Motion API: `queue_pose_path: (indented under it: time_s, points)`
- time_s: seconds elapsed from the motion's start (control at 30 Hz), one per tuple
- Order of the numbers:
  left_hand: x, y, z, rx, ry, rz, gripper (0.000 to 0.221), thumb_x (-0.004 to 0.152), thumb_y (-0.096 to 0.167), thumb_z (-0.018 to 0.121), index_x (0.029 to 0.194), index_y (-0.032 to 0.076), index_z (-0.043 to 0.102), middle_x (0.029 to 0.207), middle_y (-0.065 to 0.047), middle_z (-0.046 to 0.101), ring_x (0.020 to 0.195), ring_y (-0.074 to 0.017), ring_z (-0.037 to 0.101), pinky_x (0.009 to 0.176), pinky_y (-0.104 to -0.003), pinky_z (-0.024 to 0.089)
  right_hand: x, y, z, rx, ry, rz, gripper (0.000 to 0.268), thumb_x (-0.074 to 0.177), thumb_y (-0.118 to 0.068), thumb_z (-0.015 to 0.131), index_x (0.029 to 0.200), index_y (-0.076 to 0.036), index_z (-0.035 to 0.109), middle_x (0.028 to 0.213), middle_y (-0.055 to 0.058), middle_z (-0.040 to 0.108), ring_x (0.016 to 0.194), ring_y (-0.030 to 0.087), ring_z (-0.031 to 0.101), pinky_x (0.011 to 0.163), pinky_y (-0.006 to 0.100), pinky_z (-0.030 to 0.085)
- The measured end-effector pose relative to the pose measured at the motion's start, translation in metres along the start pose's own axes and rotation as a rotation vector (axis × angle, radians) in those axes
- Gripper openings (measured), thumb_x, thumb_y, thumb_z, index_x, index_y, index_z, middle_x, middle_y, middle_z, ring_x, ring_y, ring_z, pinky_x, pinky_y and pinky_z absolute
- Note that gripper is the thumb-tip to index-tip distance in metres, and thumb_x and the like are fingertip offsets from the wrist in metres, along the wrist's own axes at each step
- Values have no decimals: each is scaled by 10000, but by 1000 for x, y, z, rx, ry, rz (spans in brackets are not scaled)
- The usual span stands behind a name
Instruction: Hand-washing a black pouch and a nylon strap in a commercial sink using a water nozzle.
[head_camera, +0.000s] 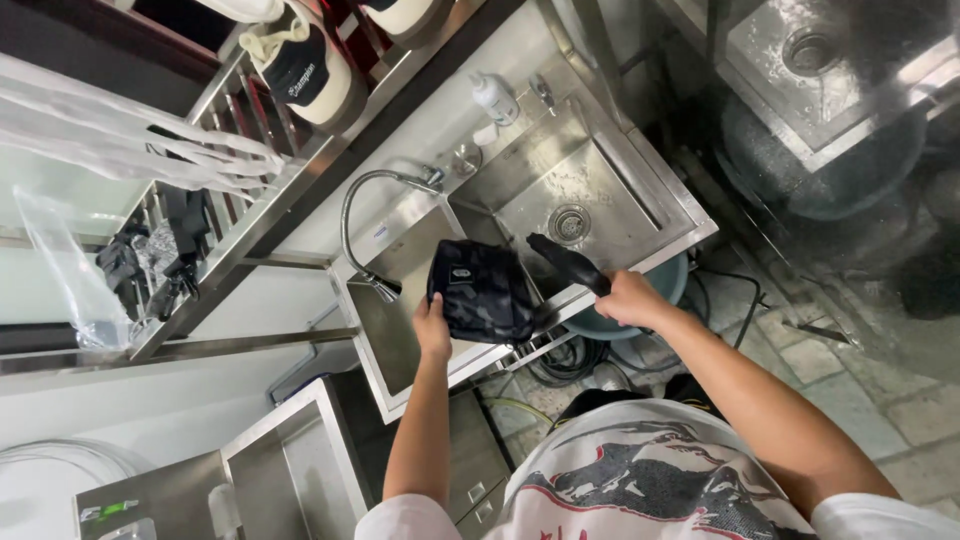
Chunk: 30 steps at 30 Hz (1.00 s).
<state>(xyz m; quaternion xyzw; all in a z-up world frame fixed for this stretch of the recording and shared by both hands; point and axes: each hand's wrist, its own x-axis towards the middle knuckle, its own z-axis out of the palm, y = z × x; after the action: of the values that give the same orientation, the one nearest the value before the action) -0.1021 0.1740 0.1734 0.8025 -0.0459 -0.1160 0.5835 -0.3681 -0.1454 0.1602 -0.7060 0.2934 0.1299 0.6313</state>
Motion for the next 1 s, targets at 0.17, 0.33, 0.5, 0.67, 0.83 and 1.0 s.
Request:
queue_pose_path:
  time_s: [0.17,0.33,0.5,0.67,0.83,1.0]
  points:
    - [-22,-20,-20,672,192,79,597,915,240,691,1453,55,511,1302,-225,636,1127,-347,639,963,-436,494,-13,-3,15,0,30,75,213,723,-157,706,880,-15,716,644,129,706,504,246,676,520,402,537]
    - [-59,38,48,1214,37,206,768,793,280,774,1504,167,509,1535,-191,448,1407,-406,414,1047,-639,347,-19,-15,15,-46,50,103,219,722,-157,712,911,-48,735,678,151,728,554,268,707,581,412,554]
    - [-62,1,88,1141,-312,128,714,806,370,780,1425,127,522,1484,-136,468,1325,-388,434,1015,-668,350,-15,13,22,-165,124,-7,232,727,-196,740,921,-71,756,743,163,744,684,298,729,683,431,556]
    - [-17,-92,52,1060,-275,243,198,1067,309,608,1153,165,713,1142,-113,739,1057,-338,720,936,-455,587,-39,2,13,-80,30,37,249,672,-189,727,889,-67,745,761,158,764,750,330,764,717,442,569]
    - [-58,8,89,1176,-353,177,444,759,326,763,1115,76,675,1101,-187,697,1021,-414,671,834,-496,534,-31,12,14,-146,36,-11,262,691,-209,740,928,-98,749,796,168,759,788,344,745,749,446,561]
    - [-59,42,63,970,-383,337,342,858,58,636,1197,75,672,1102,-209,662,990,-452,645,837,-510,523,-29,20,10,-143,11,-55,282,674,-207,755,931,-93,742,809,185,751,811,367,735,770,461,560]
